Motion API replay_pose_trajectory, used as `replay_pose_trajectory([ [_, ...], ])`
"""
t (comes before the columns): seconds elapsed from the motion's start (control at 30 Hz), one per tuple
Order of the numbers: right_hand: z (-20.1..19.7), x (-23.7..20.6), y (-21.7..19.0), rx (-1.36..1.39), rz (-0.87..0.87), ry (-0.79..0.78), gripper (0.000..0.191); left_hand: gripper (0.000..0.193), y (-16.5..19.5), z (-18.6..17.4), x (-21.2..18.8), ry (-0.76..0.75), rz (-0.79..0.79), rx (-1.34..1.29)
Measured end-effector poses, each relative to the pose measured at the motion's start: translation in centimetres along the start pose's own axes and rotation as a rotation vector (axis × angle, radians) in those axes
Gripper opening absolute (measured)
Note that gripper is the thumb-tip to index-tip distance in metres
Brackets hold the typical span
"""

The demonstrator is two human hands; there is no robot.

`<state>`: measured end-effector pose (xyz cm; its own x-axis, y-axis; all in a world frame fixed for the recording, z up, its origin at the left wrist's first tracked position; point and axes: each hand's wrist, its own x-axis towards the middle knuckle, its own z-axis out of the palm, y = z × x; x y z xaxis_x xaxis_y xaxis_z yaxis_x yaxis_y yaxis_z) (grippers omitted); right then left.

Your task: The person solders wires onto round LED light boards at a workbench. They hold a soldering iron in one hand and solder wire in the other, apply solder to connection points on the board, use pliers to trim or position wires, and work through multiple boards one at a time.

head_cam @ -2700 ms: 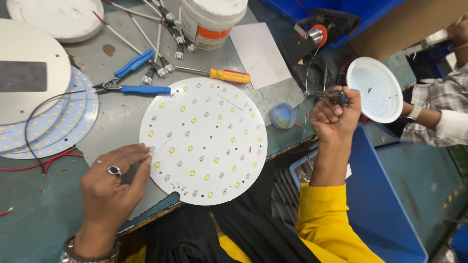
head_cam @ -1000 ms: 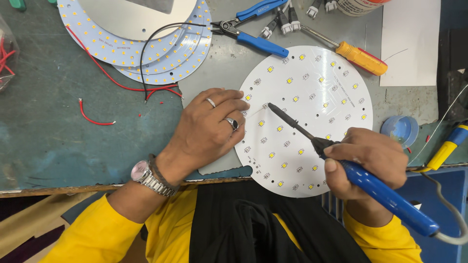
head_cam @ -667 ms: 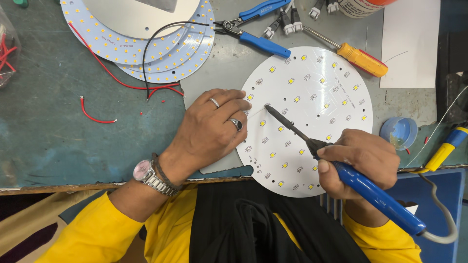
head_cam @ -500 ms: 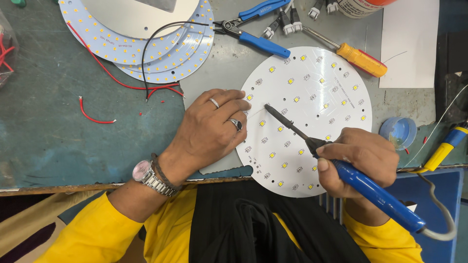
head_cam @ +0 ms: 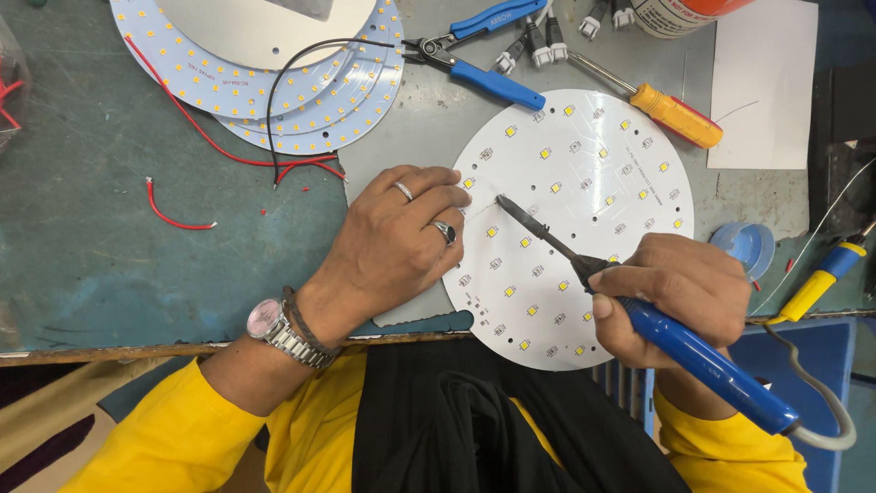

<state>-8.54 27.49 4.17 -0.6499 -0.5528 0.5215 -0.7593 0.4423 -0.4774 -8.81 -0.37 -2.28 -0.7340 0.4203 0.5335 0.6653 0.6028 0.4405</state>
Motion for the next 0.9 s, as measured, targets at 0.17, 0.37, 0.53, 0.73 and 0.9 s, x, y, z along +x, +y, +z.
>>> replay_pose_trajectory([
  [0.17,-0.1,0.2,-0.4,0.004,0.036,-0.006,0.01,0.008,-0.1,0.0,-0.1,-0.004,-0.002,-0.011],
  [0.37,-0.7,-0.3,-0.3,0.064,0.17,-0.014,0.012,0.008,-0.2,0.1,-0.3,-0.01,0.0,-0.002],
  [0.53,-0.9,-0.8,1.3,0.084,0.126,0.044,0.018,0.008,-0.2,0.0,-0.3,-0.014,-0.005,-0.009],
  [0.73,-0.9,-1.0,1.7,0.101,0.064,0.049,0.017,0.008,-0.2,-0.1,-0.3,-0.011,-0.006,-0.021],
  [0.9,-0.7,-1.0,0.9,0.077,0.141,0.011,0.014,0.007,-0.1,-0.1,-0.2,0.003,0.011,0.006],
])
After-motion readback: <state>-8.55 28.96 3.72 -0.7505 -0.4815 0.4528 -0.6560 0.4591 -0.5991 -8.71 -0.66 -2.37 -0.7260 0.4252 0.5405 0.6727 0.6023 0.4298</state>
